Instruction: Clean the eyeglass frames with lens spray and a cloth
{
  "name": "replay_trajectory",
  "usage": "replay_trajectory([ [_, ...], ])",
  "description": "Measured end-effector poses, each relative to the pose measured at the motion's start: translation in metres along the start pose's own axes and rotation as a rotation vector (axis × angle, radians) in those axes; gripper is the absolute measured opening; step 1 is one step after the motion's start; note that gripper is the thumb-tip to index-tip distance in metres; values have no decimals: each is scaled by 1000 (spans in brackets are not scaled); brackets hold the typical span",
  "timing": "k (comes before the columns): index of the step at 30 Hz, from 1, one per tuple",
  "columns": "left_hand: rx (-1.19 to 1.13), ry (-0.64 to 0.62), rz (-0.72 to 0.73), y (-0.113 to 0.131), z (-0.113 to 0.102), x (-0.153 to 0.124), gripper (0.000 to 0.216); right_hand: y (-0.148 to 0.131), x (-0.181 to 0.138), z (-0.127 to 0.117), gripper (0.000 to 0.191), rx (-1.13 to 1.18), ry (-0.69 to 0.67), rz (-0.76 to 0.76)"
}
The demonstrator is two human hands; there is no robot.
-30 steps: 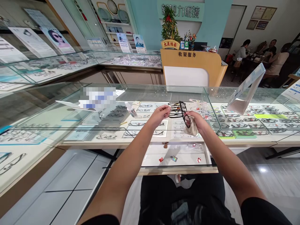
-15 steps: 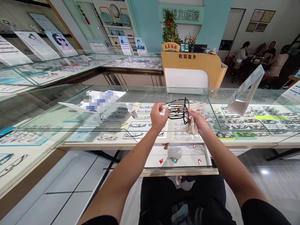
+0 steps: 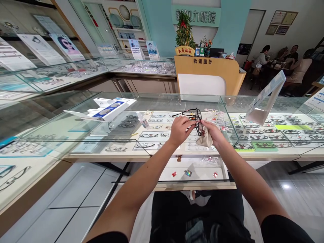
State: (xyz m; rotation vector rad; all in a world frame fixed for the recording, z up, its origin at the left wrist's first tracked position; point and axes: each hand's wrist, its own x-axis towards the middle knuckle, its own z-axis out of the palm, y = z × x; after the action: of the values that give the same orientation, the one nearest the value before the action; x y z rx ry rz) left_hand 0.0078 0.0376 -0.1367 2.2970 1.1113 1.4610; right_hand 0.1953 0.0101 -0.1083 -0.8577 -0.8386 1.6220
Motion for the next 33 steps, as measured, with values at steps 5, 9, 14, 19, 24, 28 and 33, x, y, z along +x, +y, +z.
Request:
replay_trajectory([
  [5,121,70,97,-8,1,-1,45,-2,2,-3,45,35,56,8],
  [9,251,124,195,-15,3,-2,50,-6,5,-7,44,32,68,-43],
  [14,327,204,328,-21,4,-1,36,-11,9,-12,43,120,78,-105],
  [19,346,241,334,-22,6,0,38,-20,11,-15,37,209,101,-172],
  [24,338,171,276,-18,9,-1,41,-26,9,-15,35,247,122,-175],
  [28,341,250,191,-25,4,1,38,-30,5,-14,36,290,57,-161],
  [33,428,601,-196,-49,-28,10,58,-37,2,-16,30,314,115,-157],
])
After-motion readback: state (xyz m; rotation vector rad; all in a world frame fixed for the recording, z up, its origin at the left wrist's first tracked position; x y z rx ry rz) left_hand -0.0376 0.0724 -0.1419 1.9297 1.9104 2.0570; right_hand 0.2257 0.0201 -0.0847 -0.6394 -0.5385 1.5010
